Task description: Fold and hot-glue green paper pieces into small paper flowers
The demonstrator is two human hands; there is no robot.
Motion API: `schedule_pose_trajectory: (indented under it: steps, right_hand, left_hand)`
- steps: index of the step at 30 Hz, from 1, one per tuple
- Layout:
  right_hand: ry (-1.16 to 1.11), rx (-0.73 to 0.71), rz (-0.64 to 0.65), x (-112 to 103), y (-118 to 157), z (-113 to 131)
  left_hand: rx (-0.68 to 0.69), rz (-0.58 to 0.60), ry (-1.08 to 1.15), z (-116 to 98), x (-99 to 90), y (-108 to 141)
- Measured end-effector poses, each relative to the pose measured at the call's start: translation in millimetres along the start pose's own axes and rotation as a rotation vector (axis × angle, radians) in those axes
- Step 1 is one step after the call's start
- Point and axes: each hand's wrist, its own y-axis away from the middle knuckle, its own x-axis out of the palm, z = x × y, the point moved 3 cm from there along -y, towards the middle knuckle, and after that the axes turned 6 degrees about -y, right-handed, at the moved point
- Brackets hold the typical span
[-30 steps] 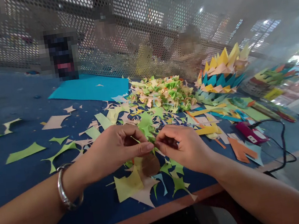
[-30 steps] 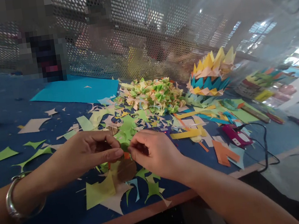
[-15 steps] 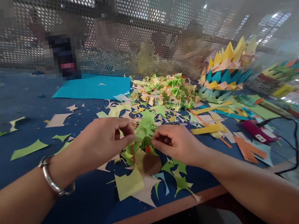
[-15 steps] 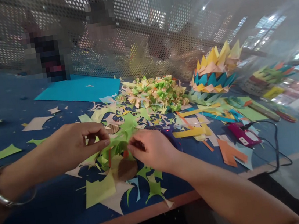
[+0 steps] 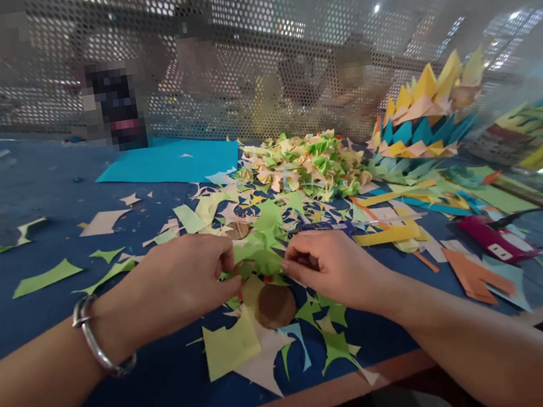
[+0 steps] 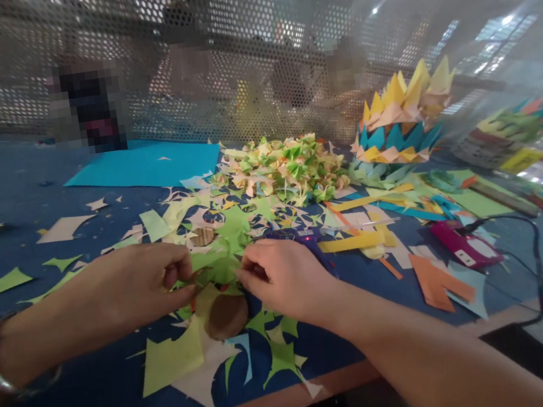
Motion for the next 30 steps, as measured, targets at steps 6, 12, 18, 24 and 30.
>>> schedule_pose_trajectory:
  steps: [6, 12, 18, 24, 30]
  right_hand:
    - [-0.003, -0.015, -0.033, -2.0, 1.5, 0.0]
    - [-0.009, -0.036, -0.024, -1.6, 1.9, 0.3]
    - [-0.019, -0.036, -0.028, -0.9, 1.2, -1.2]
    - [-0.038, -0.028, -0.029, -0.6, 1.2, -1.0]
    - [-0.043, -0.036, -0.023, -0.2, 1.9, -0.4]
  left_hand:
    - [-0.057, 0.072, -0.06, -2.0, -2.3, 1.2]
    - [0.05, 0.116, 0.0, 7.7, -4.1, 2.6]
    - [0.087, 0.169, 0.185, 11.3, -0.9, -1.9]
    - [0.032, 0.253, 0.269, 6.3, -5.5, -2.6]
    - [0.061, 0.204, 0.201, 6.2, -4.1, -2.2]
